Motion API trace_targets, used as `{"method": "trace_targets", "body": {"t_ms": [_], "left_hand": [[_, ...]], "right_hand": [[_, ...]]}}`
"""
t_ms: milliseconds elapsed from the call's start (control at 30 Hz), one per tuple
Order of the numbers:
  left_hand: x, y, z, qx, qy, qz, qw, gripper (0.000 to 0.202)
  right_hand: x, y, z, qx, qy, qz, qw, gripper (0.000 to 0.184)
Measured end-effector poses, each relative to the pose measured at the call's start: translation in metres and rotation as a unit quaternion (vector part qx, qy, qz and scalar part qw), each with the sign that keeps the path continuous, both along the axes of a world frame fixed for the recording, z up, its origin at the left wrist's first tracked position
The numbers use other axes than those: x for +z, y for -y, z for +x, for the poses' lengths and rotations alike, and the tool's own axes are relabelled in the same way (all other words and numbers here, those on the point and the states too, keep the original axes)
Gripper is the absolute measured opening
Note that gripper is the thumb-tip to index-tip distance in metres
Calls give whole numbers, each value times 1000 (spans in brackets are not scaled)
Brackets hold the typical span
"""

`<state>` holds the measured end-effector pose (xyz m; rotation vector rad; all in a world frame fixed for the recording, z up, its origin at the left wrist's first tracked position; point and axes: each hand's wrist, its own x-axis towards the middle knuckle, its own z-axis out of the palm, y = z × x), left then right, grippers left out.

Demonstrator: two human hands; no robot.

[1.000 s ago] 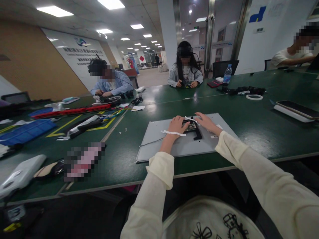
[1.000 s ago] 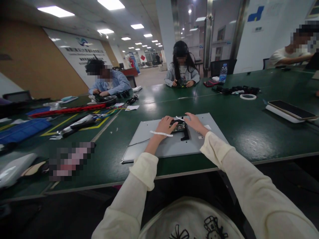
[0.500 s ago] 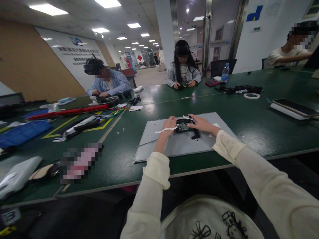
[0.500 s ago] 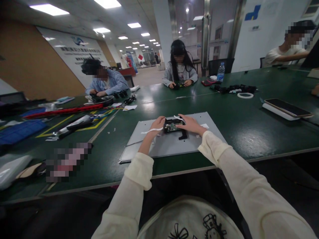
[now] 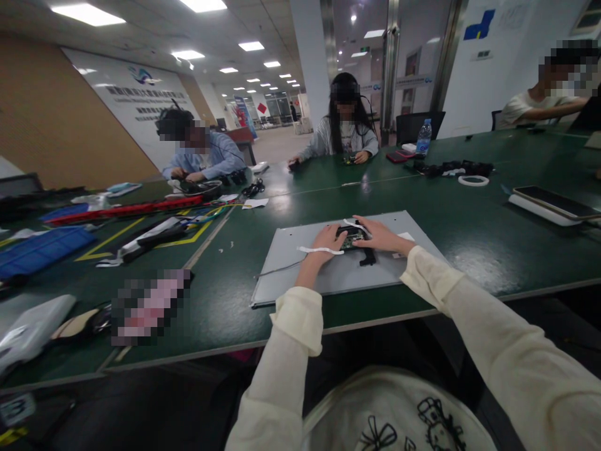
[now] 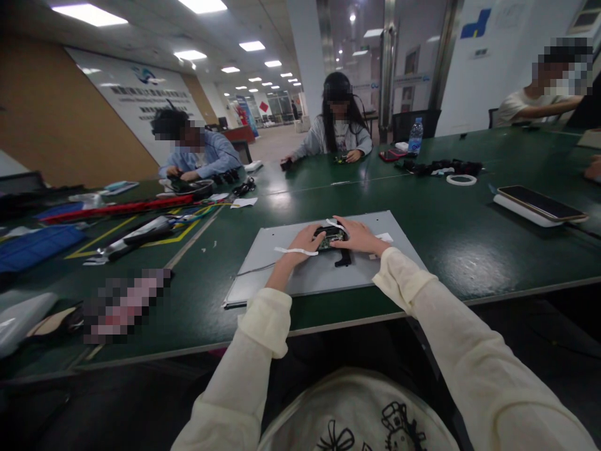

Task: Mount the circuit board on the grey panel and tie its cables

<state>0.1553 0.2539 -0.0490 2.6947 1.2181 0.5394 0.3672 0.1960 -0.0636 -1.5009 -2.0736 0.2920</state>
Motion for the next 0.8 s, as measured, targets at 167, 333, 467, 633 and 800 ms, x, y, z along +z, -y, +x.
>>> {"method": "trace_targets", "body": {"t_ms": [167,333,467,633,800], "left_hand": [[6,14,7,55,-65,12,996,42],[13,25,10,127,-73,31,989,41],[16,32,14,131,-73,69,986,37],[17,31,22,88,-59,88,990,37],[15,27,23,31,-94,61,993,35]], "right_hand": [[-1,2,-3,4,1,6,1000,93],[-2,3,-9,0,2,14,1000,93],[-2,4,-11,-10,2,19,1000,95],[-4,3,-7,-6,1,22,1000,97],[-8,1,-6,-14,-33,18,999,80]]}}
